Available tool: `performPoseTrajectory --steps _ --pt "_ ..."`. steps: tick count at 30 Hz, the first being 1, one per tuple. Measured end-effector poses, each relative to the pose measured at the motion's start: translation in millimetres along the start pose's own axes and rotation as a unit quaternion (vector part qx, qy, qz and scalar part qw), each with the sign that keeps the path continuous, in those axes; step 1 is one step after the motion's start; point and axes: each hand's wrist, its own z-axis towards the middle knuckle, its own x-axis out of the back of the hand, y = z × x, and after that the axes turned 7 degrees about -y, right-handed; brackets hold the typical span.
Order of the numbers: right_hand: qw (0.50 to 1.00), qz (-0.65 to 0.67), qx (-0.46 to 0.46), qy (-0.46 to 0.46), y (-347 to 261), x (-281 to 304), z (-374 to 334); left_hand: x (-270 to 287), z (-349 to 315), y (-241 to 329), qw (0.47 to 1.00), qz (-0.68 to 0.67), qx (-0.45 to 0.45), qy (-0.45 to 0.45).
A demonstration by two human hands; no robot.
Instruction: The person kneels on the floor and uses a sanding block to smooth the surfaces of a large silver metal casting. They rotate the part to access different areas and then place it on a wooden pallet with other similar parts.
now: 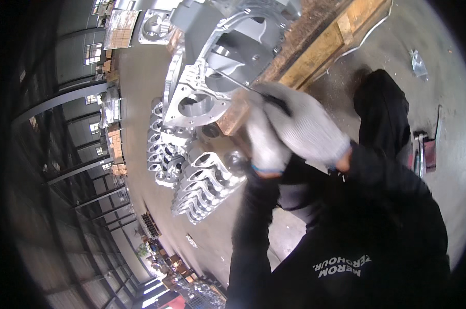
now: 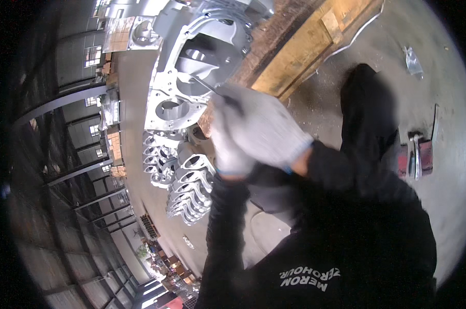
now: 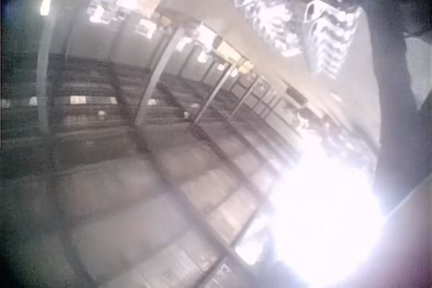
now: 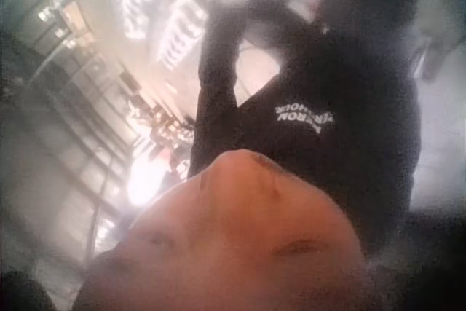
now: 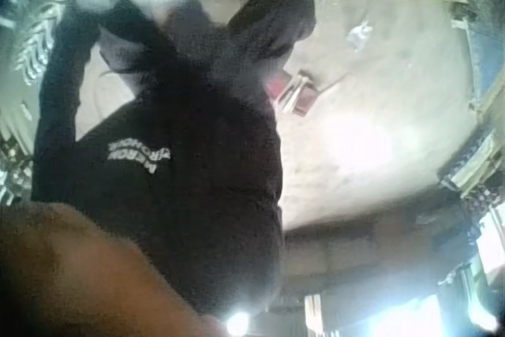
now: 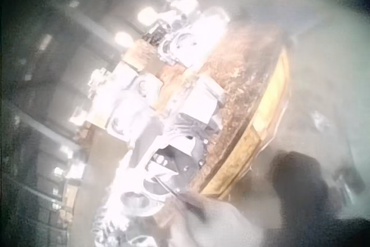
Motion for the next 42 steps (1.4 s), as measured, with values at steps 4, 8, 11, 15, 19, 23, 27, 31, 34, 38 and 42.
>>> performPoseTrajectory --steps 4,8,11,15,19,23,27,31,34,38,42 --pt "1.000 -0.026 -0.008 -0.008 33.5 -2.6 36.5 -2.0 30.4 4.0 0.976 -0.136 0.156 0.071" --pt "0.999 -0.037 -0.005 -0.001 -8.0 -7.6 3.3 21.5 7.6 17.8 0.995 0.081 0.045 -0.027" --pt "0.995 -0.058 -0.034 0.080 2.0 -23.7 6.3 4.1 15.3 6.6 0.995 -0.059 0.074 0.036" --pt "0.995 -0.086 -0.049 -0.028 3.8 -11.5 32.6 13.7 31.7 20.8 0.978 -0.165 0.122 -0.036" --pt "0.997 -0.002 -0.071 0.022 -12.2 5.2 8.5 16.7 32.9 0.1 0.998 -0.030 0.051 0.026" --pt "0.974 -0.056 0.116 0.186 79.5 -96.7 66.8 65.7 47.0 15.4 0.965 -0.173 0.191 -0.048" --pt "0.998 0.023 -0.057 0.023 -9.4 -12.6 7.1 20.5 27.9 28.2 0.988 -0.131 0.080 0.002" --pt "0.981 0.106 0.100 0.127 59.0 -58.6 30.2 9.9 32.7 35.3 0.989 0.146 0.010 -0.009" --pt "0.995 0.071 -0.022 0.066 2.6 -18.1 10.5 16.3 22.4 36.4 0.993 -0.076 0.091 0.021" --pt "0.986 0.074 -0.086 0.119 -18.7 -23.3 18.6 23.2 37.4 26.7 0.998 -0.037 0.049 0.031" --pt "0.977 -0.047 0.130 0.166 46.1 -64.8 60.3 65.3 50.6 79.2 0.807 0.587 -0.028 -0.060"
